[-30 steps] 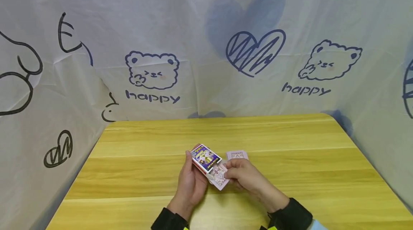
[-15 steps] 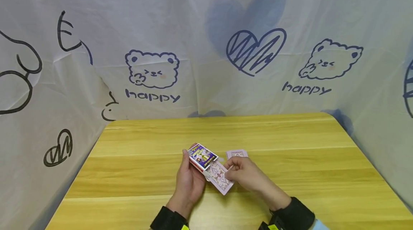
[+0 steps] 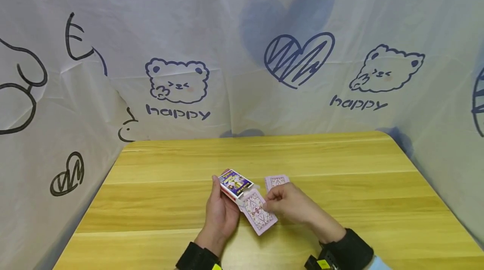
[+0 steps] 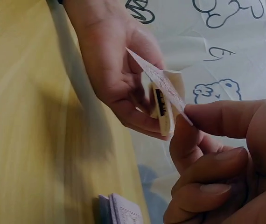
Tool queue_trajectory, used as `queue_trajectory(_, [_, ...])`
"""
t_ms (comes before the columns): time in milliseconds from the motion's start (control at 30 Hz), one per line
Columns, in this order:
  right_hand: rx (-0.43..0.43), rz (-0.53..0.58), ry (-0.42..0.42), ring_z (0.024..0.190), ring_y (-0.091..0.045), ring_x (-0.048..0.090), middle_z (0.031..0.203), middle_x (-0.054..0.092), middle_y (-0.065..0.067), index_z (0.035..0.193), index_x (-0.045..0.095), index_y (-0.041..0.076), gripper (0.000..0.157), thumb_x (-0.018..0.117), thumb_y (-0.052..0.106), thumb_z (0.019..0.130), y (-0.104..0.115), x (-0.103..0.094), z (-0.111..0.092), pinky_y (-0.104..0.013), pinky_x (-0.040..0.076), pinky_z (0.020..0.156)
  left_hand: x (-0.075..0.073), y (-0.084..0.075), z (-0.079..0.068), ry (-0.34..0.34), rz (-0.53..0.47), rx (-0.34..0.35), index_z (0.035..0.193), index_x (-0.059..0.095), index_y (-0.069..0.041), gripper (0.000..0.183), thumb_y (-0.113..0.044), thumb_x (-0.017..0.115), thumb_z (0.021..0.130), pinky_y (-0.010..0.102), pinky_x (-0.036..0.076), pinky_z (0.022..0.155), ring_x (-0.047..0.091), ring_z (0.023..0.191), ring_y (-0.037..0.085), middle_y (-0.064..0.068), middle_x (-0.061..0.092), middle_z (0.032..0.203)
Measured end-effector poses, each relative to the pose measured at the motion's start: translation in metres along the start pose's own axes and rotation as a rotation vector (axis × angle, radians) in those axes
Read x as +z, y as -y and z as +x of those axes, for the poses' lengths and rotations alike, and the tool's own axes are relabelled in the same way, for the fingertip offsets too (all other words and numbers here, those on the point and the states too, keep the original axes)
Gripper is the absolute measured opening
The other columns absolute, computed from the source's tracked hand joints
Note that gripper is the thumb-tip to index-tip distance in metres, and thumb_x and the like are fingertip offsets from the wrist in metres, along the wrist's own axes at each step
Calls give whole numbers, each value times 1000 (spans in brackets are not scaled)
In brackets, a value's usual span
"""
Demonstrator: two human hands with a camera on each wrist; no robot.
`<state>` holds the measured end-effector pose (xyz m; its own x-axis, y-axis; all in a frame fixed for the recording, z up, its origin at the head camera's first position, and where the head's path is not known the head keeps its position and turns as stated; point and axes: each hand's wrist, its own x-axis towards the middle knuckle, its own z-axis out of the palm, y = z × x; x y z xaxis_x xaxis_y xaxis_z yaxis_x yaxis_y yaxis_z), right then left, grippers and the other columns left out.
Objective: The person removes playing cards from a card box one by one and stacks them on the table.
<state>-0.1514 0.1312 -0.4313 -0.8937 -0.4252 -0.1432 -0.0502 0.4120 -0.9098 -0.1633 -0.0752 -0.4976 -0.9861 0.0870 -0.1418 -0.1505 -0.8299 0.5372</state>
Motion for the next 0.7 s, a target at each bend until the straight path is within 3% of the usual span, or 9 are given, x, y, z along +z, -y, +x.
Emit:
queue_trajectory(133, [-9, -8, -42, 58, -12, 43, 69, 57, -1, 71, 66, 4, 22, 69, 19, 88, 2, -11, 1, -21, 33, 51, 0, 0, 2, -5, 17, 14, 152, 17, -8, 73, -57, 31, 100, 28, 35, 111, 26, 141, 22, 14, 15, 159])
queue_trajectory(267, [15, -10, -172, 58, -13, 43, 70, 59, -5, 81, 69, 3, 17, 69, 18, 89, 0, -27, 3, -23, 34, 50, 1, 0, 2, -32, 26, 12, 153, 12, -6, 75, -59, 23, 101, 31, 40, 108, 21, 142, 27, 16, 14, 158])
queue_trajectory(400, [66, -55, -291, 69, -18, 48, 79, 64, -7, 91, 70, 3, 18, 67, 22, 91, -7, -43, 6, -28, 40, 59, 0, -1, 2, -104, 18, 1, 151, 18, -8, 75, -61, 23, 100, 34, 48, 99, 37, 133, 27, 16, 29, 149])
queue_trajectory(533, [91, -102, -349, 78, -24, 54, 87, 67, -10, 93, 70, 3, 21, 65, 24, 93, -14, -54, 9, -31, 44, 64, 0, -2, 1, -151, 14, -14, 148, 25, -8, 74, -63, 28, 98, 33, 54, 89, 55, 112, 22, 11, 50, 129])
queue_trajectory(700, [107, -120, -382, 79, -28, 56, 90, 68, -12, 91, 70, 2, 21, 62, 21, 93, -22, -62, 12, -31, 46, 62, 0, -3, -1, -172, 25, -21, 145, 30, -9, 73, -64, 31, 97, 32, 56, 81, 61, 101, 19, 8, 59, 116])
